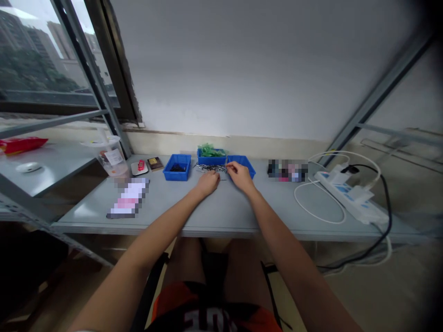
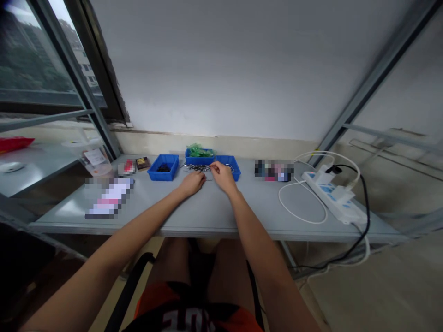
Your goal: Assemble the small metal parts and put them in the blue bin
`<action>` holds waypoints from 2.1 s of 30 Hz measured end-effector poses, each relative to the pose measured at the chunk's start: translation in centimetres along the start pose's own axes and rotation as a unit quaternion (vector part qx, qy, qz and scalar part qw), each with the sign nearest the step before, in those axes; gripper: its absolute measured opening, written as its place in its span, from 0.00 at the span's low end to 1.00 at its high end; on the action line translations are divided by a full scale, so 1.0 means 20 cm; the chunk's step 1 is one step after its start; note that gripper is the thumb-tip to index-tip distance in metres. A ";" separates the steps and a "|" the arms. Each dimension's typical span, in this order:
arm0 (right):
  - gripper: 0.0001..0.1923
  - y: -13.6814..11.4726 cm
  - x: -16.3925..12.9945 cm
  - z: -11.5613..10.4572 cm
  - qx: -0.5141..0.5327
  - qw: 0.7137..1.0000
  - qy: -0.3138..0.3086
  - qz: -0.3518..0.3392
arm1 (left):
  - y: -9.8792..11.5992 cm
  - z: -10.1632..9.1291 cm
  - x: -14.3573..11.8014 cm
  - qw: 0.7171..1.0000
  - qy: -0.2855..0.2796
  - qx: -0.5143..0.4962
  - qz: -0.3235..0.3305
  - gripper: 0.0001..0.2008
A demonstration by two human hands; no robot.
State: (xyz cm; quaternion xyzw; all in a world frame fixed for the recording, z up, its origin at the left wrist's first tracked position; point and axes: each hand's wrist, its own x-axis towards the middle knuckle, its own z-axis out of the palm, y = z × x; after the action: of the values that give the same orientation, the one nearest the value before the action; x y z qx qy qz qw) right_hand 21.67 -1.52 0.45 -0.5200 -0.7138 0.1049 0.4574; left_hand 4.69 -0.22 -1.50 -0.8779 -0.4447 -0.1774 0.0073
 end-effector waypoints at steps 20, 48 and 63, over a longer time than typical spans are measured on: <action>0.09 -0.03 -0.02 0.06 -0.032 0.992 -0.116 -0.037 | -0.11 -0.12 0.01 0.922 0.160 -0.350 -0.035 0.09; 0.12 -0.03 -0.02 0.04 0.009 0.997 -0.081 0.002 | -0.10 -0.14 -0.01 0.949 0.066 -0.308 -0.027 0.09; 0.09 -0.05 -0.03 0.02 -0.001 0.994 -0.108 -0.010 | -0.11 -0.13 -0.01 0.960 0.059 -0.273 -0.004 0.05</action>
State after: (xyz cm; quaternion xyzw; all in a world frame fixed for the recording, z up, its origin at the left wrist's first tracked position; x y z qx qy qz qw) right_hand 20.77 -2.23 0.51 -0.4988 -0.7643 0.1550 0.3783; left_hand 2.11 0.43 0.50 -0.8326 -0.3820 -0.3437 -0.2068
